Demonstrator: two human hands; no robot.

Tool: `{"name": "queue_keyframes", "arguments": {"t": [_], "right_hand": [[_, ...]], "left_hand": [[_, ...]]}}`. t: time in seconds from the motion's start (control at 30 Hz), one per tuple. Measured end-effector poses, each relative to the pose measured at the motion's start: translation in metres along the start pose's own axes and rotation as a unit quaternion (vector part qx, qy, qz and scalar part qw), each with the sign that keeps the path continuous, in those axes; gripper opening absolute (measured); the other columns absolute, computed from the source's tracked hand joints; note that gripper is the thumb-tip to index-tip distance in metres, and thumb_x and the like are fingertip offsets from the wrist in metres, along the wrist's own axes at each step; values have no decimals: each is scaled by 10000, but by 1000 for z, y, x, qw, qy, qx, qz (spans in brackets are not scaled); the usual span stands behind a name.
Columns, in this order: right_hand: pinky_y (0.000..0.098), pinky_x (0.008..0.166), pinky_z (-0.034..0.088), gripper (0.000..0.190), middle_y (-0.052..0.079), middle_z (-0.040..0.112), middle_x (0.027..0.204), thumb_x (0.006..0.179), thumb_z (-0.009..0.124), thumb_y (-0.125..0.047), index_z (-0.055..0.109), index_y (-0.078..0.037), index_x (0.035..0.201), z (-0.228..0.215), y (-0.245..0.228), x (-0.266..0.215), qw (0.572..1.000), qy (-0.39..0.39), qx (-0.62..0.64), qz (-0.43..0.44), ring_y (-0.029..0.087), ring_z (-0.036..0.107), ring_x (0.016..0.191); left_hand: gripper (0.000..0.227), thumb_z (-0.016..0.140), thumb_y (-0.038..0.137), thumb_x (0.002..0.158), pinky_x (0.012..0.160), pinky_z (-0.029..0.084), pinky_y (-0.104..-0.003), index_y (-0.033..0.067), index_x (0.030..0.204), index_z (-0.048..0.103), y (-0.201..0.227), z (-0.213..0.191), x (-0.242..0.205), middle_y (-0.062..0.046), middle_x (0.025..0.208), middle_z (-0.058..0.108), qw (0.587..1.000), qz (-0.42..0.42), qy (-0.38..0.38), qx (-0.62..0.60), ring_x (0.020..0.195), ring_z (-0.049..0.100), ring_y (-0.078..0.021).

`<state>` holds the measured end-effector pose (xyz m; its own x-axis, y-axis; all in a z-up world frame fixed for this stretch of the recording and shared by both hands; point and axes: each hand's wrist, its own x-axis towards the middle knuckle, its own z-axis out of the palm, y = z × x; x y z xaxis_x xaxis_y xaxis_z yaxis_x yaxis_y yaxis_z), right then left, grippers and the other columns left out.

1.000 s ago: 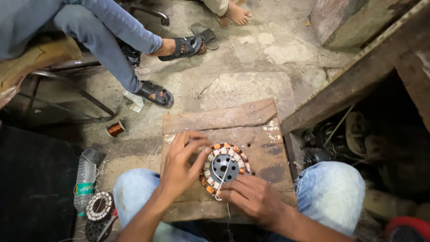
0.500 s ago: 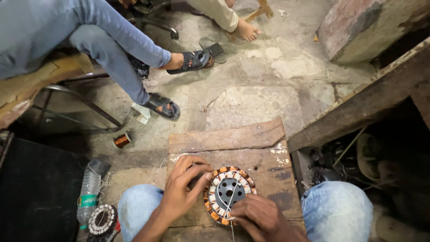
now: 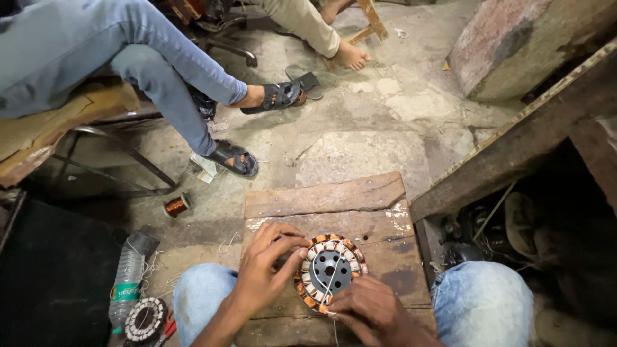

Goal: The person winds white insulated wire around the slots of a circular motor stator placed on a wooden stool. They pull wire from a spool, thread it through the slots, and secure it by hand.

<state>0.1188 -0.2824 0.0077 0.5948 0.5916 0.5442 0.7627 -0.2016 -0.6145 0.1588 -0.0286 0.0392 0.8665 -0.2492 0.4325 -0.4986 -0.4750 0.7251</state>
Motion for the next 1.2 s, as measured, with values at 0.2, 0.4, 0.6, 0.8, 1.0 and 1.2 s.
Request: {"name": "queue_keyframes", "arguments": {"t": [0.2,0.4,0.6,0.8,1.0,1.2], "right_hand": [[363,752,540,182,75,770,966,823,823,-33,712,-64,963,-1,-5,1,999,9,17,36,232,741,869],[369,749,535,170,73,767,943,823,825,-36,699,-59,934,-1,-12,2,999,11,20,44,236,747,871],[364,728,525,152,71,769,930,832,822,-55,705,-58,928,-5,-15,6,998,6,23,57,233,737,839],[362,737,521,138,63,767,925,844,812,-69,700,-63,925,-6,-17,9,998,7,29,63,229,735,837],[359,741,525,132,50,767,913,840,802,-64,699,-68,923,-5,-16,7,997,8,39,69,216,742,831],[361,730,518,132,47,762,900,838,801,-84,687,-70,904,-6,-10,4,997,-7,49,53,211,747,826]], "left_hand": [[124,744,126,869,906,481,-398,52,968,755,2,0,-3,-74,1039,709,1000,6,1,3,1016,637,-265],[147,782,166,836,955,480,-422,74,948,761,4,-1,-23,-71,1100,709,1000,11,-21,-4,1097,618,-285],[292,865,283,779,1042,440,-493,84,943,730,10,3,-39,-87,1250,658,989,104,-102,9,1254,549,-336],[356,874,308,766,1046,443,-484,84,999,725,7,6,-38,-84,1267,650,990,91,-111,15,1268,547,-337],[319,845,267,789,1045,442,-471,78,1022,737,9,4,-37,-101,1268,652,990,78,-119,10,1262,549,-337],[281,828,254,807,1047,436,-471,93,1027,759,10,4,-37,-99,1261,655,990,68,-122,13,1258,549,-336]]}}
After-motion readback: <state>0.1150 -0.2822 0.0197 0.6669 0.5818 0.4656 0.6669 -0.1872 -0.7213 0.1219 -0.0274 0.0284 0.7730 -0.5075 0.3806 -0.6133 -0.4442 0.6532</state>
